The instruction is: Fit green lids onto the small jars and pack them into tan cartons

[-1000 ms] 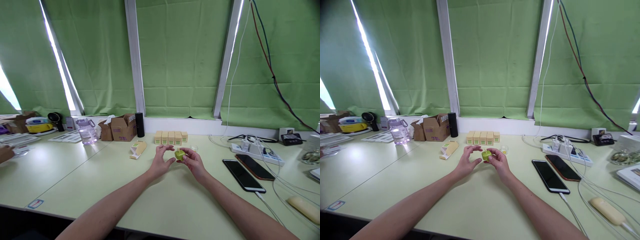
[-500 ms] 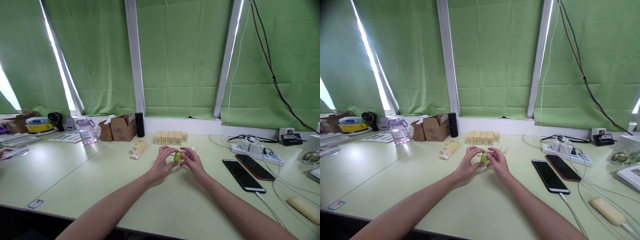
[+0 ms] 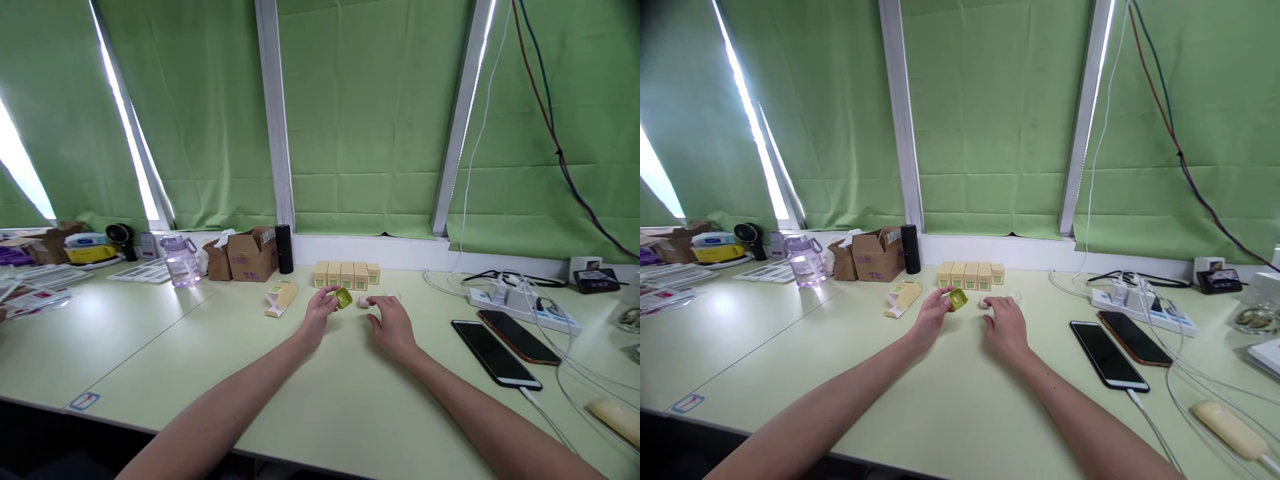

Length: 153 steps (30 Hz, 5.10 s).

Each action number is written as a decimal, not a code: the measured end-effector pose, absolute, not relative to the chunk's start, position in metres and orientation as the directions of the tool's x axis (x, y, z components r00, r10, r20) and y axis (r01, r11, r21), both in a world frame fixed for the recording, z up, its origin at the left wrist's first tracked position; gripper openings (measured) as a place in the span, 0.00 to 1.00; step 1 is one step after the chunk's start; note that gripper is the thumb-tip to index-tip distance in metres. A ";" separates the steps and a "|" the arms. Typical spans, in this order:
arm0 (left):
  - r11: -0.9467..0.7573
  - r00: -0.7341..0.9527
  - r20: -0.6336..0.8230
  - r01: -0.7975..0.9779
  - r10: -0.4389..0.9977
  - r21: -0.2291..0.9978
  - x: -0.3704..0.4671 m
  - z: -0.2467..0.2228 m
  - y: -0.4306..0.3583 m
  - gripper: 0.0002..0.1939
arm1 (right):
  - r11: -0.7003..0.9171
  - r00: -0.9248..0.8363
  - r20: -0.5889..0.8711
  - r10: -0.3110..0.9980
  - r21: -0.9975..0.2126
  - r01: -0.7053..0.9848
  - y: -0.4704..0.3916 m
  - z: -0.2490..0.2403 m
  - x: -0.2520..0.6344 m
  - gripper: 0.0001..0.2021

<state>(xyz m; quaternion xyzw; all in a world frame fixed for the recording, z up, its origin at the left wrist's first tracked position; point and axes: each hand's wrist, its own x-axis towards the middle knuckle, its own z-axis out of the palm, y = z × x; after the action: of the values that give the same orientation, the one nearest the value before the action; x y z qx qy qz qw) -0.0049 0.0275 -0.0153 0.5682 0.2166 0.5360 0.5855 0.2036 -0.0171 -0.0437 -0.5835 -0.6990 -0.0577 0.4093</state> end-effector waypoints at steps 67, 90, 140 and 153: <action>-0.312 0.268 0.395 -0.304 0.879 0.900 0.001 -0.018 0.024 0.21 | 0.180 0.117 0.144 0.983 -0.891 -0.417 -0.030 -0.016 0.183 0.20; -0.568 0.271 0.528 0.092 0.805 0.818 0.003 -0.021 0.022 0.23 | 0.281 0.153 0.253 0.955 -0.938 -0.205 -0.032 -0.016 0.178 0.26; -0.816 0.399 0.740 0.460 0.541 0.348 0.010 -0.015 -0.010 0.30 | 0.391 0.213 0.351 0.912 -0.899 -0.195 -0.037 -0.018 0.167 0.26; -0.805 0.412 0.695 0.228 0.590 0.548 0.011 -0.018 -0.003 0.26 | 0.405 0.141 0.385 0.912 -0.900 -0.164 -0.041 -0.020 0.163 0.24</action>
<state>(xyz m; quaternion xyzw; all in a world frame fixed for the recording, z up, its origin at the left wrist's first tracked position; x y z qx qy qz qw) 0.0107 -0.0034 -0.0179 0.8190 0.2494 0.4813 0.1880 0.1626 -0.0405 -0.0201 -0.3638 -0.5141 0.4065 0.6619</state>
